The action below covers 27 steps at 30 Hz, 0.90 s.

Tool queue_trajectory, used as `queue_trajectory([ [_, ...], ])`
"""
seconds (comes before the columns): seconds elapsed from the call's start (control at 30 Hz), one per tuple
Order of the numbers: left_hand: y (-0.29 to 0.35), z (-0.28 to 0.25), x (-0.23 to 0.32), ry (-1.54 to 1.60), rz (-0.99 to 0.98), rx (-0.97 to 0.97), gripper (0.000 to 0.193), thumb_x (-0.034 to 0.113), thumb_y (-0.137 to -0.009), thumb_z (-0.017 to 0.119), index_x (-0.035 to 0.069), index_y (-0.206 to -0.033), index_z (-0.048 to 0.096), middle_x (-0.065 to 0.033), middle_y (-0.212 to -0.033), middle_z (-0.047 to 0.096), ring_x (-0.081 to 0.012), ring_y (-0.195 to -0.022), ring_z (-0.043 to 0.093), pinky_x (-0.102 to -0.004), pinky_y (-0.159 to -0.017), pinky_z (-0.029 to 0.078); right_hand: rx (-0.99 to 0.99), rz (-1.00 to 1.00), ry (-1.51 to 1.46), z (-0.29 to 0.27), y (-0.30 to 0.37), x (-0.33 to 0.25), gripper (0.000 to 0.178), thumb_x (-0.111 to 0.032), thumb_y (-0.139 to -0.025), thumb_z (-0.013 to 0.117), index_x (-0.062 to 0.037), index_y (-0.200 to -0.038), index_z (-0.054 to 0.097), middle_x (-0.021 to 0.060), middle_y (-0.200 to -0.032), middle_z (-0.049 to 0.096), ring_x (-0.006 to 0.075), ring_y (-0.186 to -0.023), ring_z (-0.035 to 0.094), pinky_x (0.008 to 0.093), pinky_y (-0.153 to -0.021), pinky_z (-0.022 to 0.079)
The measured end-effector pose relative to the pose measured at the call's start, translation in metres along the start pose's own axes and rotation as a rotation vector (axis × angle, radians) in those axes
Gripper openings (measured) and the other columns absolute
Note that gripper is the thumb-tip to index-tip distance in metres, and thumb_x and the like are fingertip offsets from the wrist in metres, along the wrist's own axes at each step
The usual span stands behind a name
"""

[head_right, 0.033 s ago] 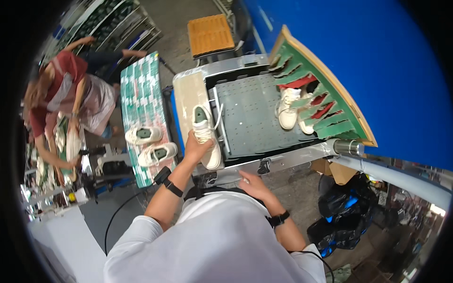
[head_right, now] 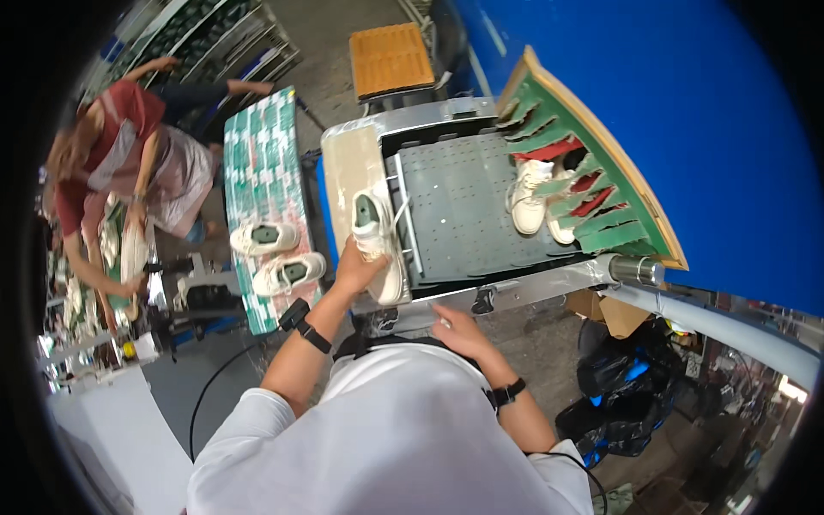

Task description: Manually assemble and inspect cream-colored sneakers at a factory workstation.

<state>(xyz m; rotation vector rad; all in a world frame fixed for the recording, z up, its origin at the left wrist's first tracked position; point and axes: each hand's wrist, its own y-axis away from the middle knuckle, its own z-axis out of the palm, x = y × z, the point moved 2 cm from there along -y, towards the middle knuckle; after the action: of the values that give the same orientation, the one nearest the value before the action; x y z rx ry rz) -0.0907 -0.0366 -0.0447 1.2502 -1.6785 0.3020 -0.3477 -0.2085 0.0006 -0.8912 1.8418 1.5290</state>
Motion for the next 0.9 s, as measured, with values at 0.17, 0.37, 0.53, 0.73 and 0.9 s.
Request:
queue_trajectory([
  [0.17, 0.004, -0.038, -0.03, 0.034, 0.013, 0.029, 0.072, 0.036, -0.082, 0.088, -0.005, -0.134, 0.059, -0.0234, -0.119, 0.074, -0.035, -0.109, 0.073, -0.042, -0.096, 0.056, -0.022, -0.193, 0.104, 0.029, -0.038, -0.052, 0.056, -0.028, -0.103, 0.061, 0.002, -0.151, 0.055, 0.0229, -0.146, 0.063, 0.0303, -0.138, 0.059, 0.0372, -0.116, 0.043],
  [0.37, 0.0, -0.063, -0.047, 0.297, -0.056, -0.152, 0.017, 0.014, -0.093, 0.079, 0.002, -0.104, 0.073, -0.0007, -0.09, 0.072, -0.0117, -0.082, 0.066, -0.0286, -0.076, 0.053, 0.047, -0.385, 0.289, 0.055, -0.057, -0.131, 0.067, -0.016, -0.091, 0.065, 0.0039, -0.153, 0.05, 0.0212, -0.12, 0.066, 0.0362, -0.114, 0.064, 0.0406, -0.105, 0.049],
  [0.53, -0.004, -0.076, -0.07, 0.389, 0.052, 0.052, 0.017, 0.013, -0.092, 0.08, 0.004, -0.103, 0.073, -0.0037, -0.096, 0.074, -0.0135, -0.096, 0.068, -0.0294, -0.086, 0.056, 0.112, -0.681, 0.687, 0.069, -0.086, -0.155, 0.081, -0.018, -0.082, 0.073, 0.0063, -0.153, 0.045, 0.0244, -0.119, 0.063, 0.0428, -0.111, 0.062, 0.0491, -0.1, 0.049],
  [0.73, -0.012, -0.033, -0.056, 0.148, 0.135, -0.036, 0.016, 0.024, -0.087, 0.077, 0.009, -0.085, 0.074, -0.0082, -0.086, 0.075, -0.0183, -0.077, 0.068, -0.0376, -0.074, 0.056, 0.153, -0.8, 1.03, 0.066, -0.096, -0.159, 0.091, -0.011, -0.068, 0.084, 0.0052, -0.151, 0.048, 0.0222, -0.117, 0.063, 0.0415, -0.11, 0.061, 0.0498, -0.099, 0.048],
  [0.9, -0.004, -0.072, -0.032, 0.467, -0.116, -0.178, 0.021, 0.022, -0.095, 0.071, 0.005, -0.085, 0.065, -0.0051, -0.076, 0.066, -0.0202, -0.07, 0.067, -0.037, -0.073, 0.058, 0.095, -0.838, 1.014, 0.059, -0.105, -0.157, 0.085, -0.017, -0.073, 0.079, 0.0075, -0.149, 0.052, 0.0216, -0.113, 0.065, 0.0422, -0.105, 0.062, 0.05, -0.097, 0.049],
])
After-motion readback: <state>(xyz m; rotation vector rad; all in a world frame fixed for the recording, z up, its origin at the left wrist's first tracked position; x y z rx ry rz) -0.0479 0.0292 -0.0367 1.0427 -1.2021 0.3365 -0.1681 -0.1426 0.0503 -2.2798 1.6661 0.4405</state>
